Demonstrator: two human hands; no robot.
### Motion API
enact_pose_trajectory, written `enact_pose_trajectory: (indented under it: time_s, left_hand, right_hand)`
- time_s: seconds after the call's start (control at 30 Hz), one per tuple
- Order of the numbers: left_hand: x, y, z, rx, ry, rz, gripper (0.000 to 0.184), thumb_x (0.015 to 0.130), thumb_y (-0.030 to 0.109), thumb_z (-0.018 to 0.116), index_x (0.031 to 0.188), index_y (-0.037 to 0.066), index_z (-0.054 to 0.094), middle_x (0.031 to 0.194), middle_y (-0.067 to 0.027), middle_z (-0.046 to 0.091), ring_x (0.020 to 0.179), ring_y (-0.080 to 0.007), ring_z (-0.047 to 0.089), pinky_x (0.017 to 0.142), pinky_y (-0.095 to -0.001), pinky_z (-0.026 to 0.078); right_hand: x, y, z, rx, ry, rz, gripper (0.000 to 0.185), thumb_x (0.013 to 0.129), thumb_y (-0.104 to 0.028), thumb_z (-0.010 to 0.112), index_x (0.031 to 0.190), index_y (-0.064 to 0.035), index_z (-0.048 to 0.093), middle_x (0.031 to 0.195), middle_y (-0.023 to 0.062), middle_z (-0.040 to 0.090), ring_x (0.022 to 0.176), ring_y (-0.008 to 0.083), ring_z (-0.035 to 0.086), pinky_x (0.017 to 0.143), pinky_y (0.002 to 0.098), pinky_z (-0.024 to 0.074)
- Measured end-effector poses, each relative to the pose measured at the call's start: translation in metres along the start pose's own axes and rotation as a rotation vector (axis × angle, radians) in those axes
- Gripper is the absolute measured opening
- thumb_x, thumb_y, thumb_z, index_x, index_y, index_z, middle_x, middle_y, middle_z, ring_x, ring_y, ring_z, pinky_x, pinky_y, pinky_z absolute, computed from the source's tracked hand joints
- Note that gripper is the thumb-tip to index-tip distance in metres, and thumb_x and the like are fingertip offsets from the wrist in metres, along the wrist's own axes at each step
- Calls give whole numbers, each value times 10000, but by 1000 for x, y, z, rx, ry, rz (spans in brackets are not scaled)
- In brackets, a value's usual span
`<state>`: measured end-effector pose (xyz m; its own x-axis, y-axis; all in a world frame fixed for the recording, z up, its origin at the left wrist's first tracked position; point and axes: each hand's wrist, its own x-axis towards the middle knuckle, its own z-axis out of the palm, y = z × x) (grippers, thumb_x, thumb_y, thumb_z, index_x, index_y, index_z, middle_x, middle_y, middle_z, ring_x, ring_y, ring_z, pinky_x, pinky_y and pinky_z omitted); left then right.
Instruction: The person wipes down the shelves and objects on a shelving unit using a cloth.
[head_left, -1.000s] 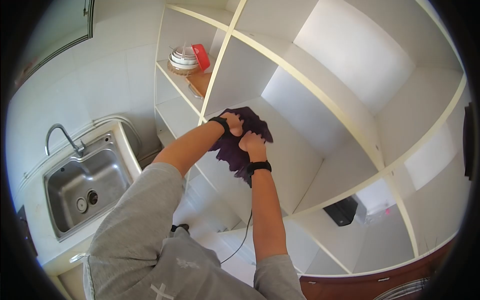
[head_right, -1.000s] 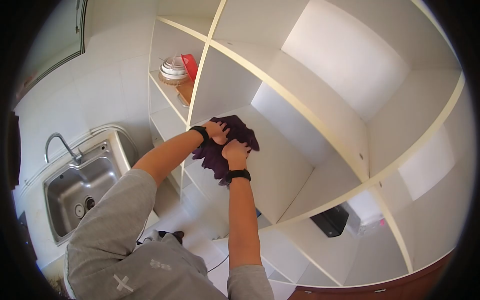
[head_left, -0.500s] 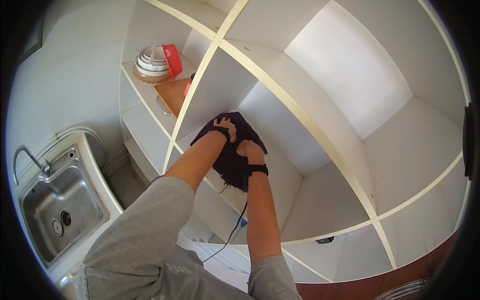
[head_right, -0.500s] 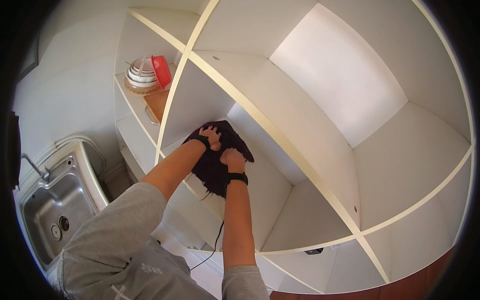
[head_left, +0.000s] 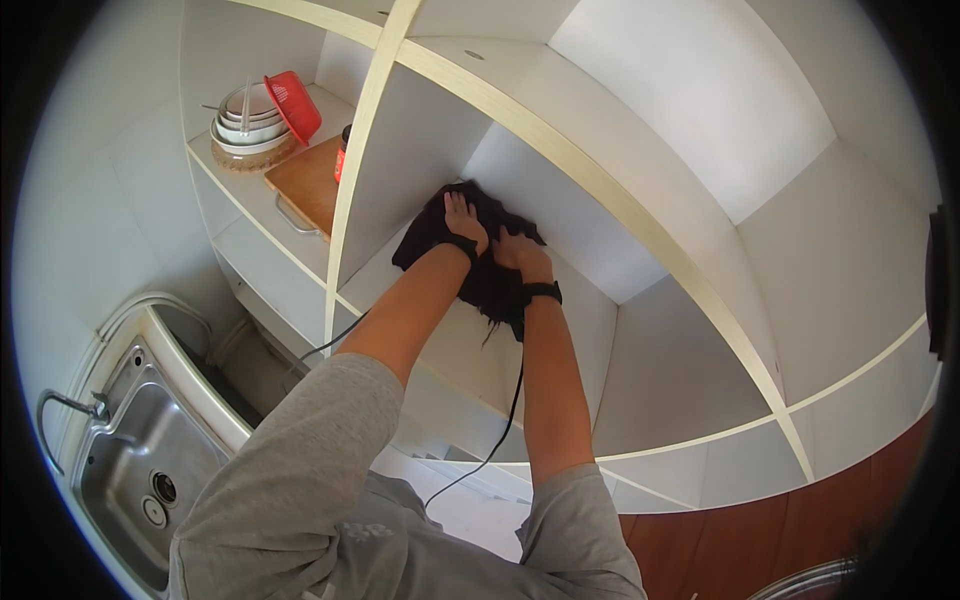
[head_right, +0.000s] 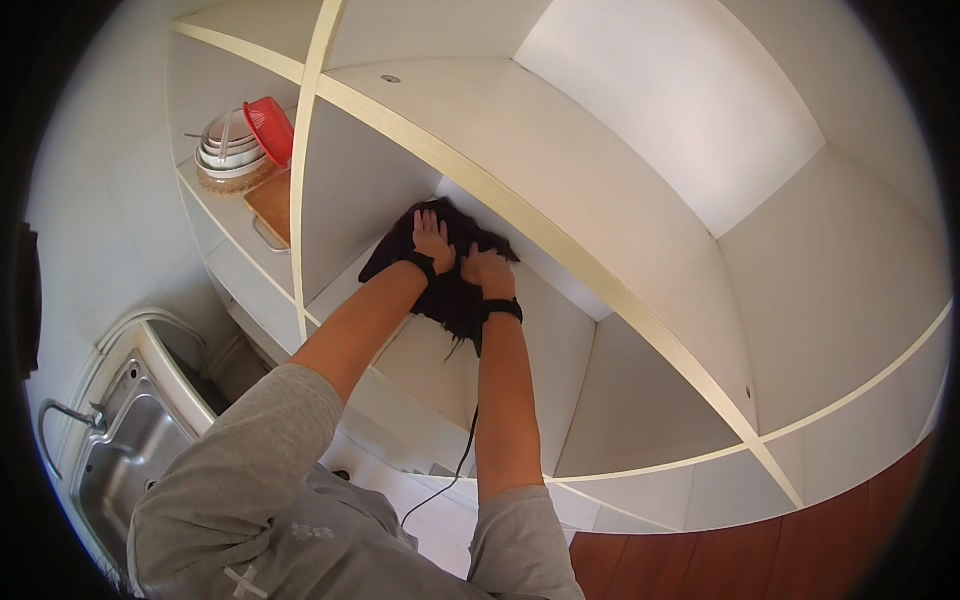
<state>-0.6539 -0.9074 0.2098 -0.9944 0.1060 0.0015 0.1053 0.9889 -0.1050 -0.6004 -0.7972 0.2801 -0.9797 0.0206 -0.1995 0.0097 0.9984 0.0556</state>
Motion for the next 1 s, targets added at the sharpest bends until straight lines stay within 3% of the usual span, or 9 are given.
enact_pose_trajectory:
  time_s: [0.03, 0.23, 0.33, 0.43, 0.77, 0.83, 0.87, 0.97, 1.0]
  left_hand:
    - [1, 5, -3, 120, 18, -19, 717, 987, 462, 338, 1579, 73, 228, 1640, -219, 146, 1511, -428, 82, 1159, -675, 53]
    - [-20, 15, -22, -83, -21, 76, 708, 1004, 429, 308, 1574, 21, 205, 1635, -249, 128, 1506, -452, 87, 1161, -648, 123]
    - [-29, 38, -25, -91, -42, 164, 708, 1005, 423, 310, 1573, 15, 202, 1631, -258, 130, 1504, -462, 81, 1157, -637, 152]
    - [-41, 75, -34, -104, -49, 188, 706, 1005, 419, 314, 1574, 16, 200, 1633, -256, 126, 1501, -470, 83, 1156, -636, 155]
    - [-92, 216, -55, 1, -117, 354, 700, 1035, 488, 289, 1593, 82, 170, 1653, -198, 101, 1515, -420, 84, 1171, -616, 156]
    - [-85, 226, -58, -21, -185, 319, 956, 888, 605, 522, 1605, 123, 113, 1666, -160, 35, 1524, -402, 31, 1177, -616, 127]
    - [-85, 228, -57, -31, -219, 298, 1101, 814, 664, 639, 1611, 144, 85, 1673, -141, 2, 1529, -393, 4, 1180, -616, 113]
    - [-108, 199, -61, -28, -98, 384, 683, 1034, 474, 294, 1596, 105, 173, 1659, -173, 103, 1521, -399, 78, 1176, -611, 148]
    - [-112, 196, -61, -72, -110, 399, 675, 1035, 465, 289, 1597, 111, 170, 1662, -167, 95, 1524, -389, 69, 1177, -608, 147]
  right_hand:
    - [3, 3, -2, 31, -17, -2, 616, 986, -482, 439, 1496, -140, 392, 1422, 319, 468, 1291, 476, 495, 1087, 525, 409]
    - [-28, 15, -15, -2, -25, 57, 631, 1002, -477, 419, 1517, -115, 369, 1380, 278, 538, 1276, 440, 522, 1068, 516, 428]
    - [-39, 38, -10, 47, 53, 104, 567, 972, -479, 493, 1380, -88, 530, 1277, 251, 622, 1204, 434, 582, 1026, 501, 471]
    - [-59, 71, -8, 43, 15, 190, 558, 969, -471, 506, 1358, -74, 542, 1282, 231, 627, 1198, 417, 591, 1010, 485, 487]
    - [-137, 185, 43, 47, 28, 409, 546, 1003, -394, 451, 1382, -2, 484, 1331, 323, 546, 1240, 450, 544, 1040, 487, 456]
    - [-140, 185, 65, -43, 105, 338, 537, 1008, -369, 443, 1406, -9, 460, 1360, 331, 513, 1262, 455, 521, 1061, 488, 437]
    - [-154, 167, 53, 24, 76, 464, 517, 1005, -308, 441, 1420, 0, 447, 1379, 317, 501, 1273, 434, 515, 1067, 475, 431]
    - [-165, 142, 45, -12, 68, 531, 480, 992, -249, 417, 1361, 51, 477, 1359, 308, 534, 1238, 466, 539, 1040, 476, 459]
    - [-168, 137, 41, -33, 42, 522, 469, 986, -227, 400, 1364, 36, 488, 1349, 303, 546, 1236, 438, 554, 1033, 458, 469]
